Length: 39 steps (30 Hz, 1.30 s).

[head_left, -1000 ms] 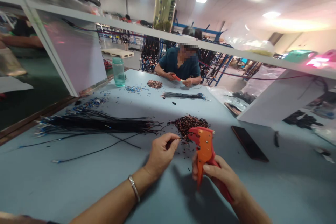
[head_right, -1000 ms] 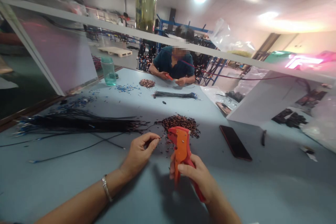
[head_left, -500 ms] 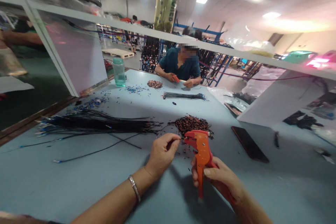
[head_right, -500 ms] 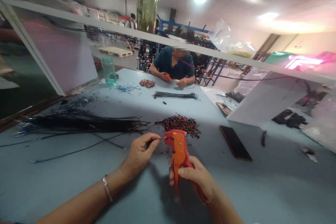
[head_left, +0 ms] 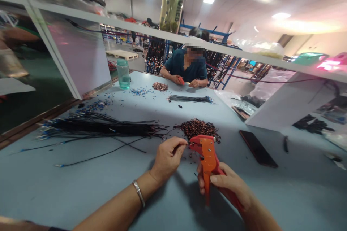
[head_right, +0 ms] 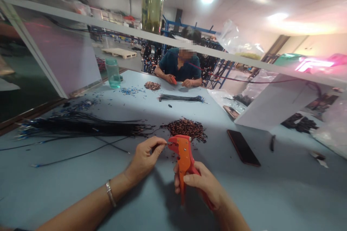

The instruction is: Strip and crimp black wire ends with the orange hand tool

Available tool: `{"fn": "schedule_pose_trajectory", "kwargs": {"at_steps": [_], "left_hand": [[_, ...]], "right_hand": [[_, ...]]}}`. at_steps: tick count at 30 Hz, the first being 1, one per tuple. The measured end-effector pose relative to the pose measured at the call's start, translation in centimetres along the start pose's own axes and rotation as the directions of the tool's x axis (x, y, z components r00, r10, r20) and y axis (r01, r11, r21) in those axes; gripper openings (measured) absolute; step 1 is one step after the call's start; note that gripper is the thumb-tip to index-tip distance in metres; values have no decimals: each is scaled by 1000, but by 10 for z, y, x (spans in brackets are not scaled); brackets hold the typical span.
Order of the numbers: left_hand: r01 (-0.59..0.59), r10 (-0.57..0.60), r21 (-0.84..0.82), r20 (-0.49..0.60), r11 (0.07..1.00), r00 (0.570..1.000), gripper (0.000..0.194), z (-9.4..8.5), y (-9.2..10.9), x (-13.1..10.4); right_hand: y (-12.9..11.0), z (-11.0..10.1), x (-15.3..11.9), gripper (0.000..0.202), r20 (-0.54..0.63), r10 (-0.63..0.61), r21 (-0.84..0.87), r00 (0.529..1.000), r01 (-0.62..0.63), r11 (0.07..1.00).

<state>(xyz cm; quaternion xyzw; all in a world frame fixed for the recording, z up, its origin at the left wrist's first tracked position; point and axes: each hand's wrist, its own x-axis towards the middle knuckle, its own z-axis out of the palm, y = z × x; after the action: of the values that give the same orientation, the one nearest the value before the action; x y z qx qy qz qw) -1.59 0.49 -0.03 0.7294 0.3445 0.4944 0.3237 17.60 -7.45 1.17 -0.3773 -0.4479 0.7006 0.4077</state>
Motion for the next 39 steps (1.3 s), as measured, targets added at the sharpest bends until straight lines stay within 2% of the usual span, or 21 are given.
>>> {"fn": "schedule_pose_trajectory", "kwargs": {"at_steps": [7, 15, 28, 35, 39], "left_hand": [[-36, 36, 39, 15, 999, 999, 18, -1, 2, 0], [-41, 40, 88, 14, 995, 999, 17, -1, 2, 0], [79, -79, -27, 13, 996, 997, 19, -1, 7, -1], [105, -104, -55, 15, 993, 994, 21, -2, 9, -1], [117, -116, -47, 9, 992, 993, 21, -1, 7, -1]], "right_hand": [[1, 3, 0, 36, -13, 17, -37, 1000, -18, 999], [5, 7, 2, 34, -80, -11, -86, 997, 4, 996], [4, 17, 2, 39, -130, -61, -180, 990, 37, 983], [9, 19, 3, 43, -152, -89, -233, 984, 51, 971], [12, 21, 4, 46, -205, -94, -218, 974, 48, 975]]}}
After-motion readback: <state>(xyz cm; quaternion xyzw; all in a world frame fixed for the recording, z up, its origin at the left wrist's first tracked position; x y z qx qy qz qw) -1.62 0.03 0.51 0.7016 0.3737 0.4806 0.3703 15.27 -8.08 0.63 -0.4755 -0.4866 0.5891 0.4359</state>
